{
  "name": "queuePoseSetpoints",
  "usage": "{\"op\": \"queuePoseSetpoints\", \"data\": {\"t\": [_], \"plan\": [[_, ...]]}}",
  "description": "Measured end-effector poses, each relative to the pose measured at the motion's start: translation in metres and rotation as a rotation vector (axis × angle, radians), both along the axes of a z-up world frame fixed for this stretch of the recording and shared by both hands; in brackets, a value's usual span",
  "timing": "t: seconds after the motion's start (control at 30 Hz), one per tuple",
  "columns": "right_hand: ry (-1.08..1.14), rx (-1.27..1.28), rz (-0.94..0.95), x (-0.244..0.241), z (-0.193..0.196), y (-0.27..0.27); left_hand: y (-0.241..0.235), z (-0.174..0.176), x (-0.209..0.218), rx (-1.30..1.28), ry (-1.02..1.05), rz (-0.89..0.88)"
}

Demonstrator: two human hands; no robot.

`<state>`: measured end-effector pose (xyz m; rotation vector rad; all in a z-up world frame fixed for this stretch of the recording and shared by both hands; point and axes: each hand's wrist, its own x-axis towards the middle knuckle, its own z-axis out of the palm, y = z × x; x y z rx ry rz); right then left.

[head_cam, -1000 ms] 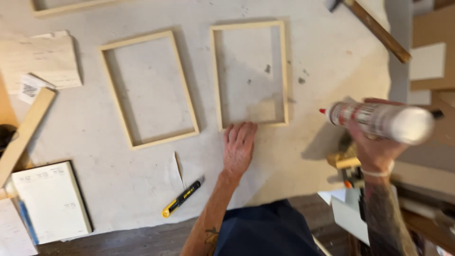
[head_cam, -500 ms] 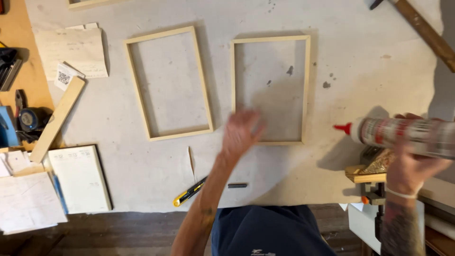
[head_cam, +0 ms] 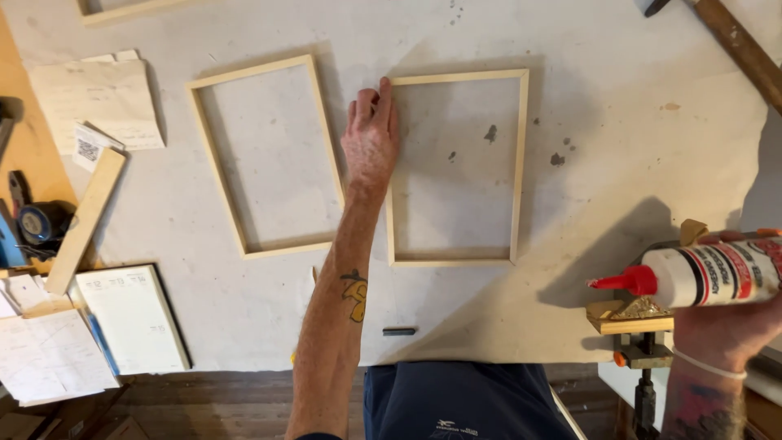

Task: Assembling wooden picture frames using glue, a hammer, and clamps

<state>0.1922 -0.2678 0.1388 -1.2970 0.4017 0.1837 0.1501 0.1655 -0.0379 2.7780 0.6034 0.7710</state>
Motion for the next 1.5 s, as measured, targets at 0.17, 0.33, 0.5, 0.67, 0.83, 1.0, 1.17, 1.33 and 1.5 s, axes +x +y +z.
{"op": "queuePoseSetpoints", "data": {"t": [0.17,0.33,0.5,0.67,0.83,1.0,1.17,1.33,1.5], "plan": [[0.038,0.050,0.027,0.011,-0.021,-0.001,-0.007,0.047,-0.007,-0.233,-0.172,-0.005],[0.007,0.226,0.134,0.032,-0.045,-0.015,-0.023,0.062,-0.018,-0.652,-0.250,0.139],[-0.178,-0.062,0.475,0.053,-0.079,-0.062,-0.018,0.043,-0.024,-0.623,-0.176,0.203],[-0.214,-0.143,0.570,0.060,-0.085,-0.073,0.000,0.030,-0.005,-0.183,-0.019,-0.013],[-0.228,-0.231,0.627,0.050,-0.069,-0.056,0.001,0.028,0.002,0.081,0.047,-0.029],[-0.278,-0.215,0.394,0.051,-0.030,0.001,-0.022,0.048,-0.010,-0.123,-0.125,-0.173],[-0.609,-0.501,0.411,0.076,-0.028,0.021,-0.083,0.059,-0.018,-0.350,-0.161,-0.291],[-0.953,-0.793,0.455,0.107,-0.029,0.101,-0.107,0.047,0.000,-0.332,-0.139,-0.334],[-1.030,-0.646,0.518,0.113,-0.020,0.120,-0.109,0.039,0.030,-0.301,0.020,-0.251]]}}
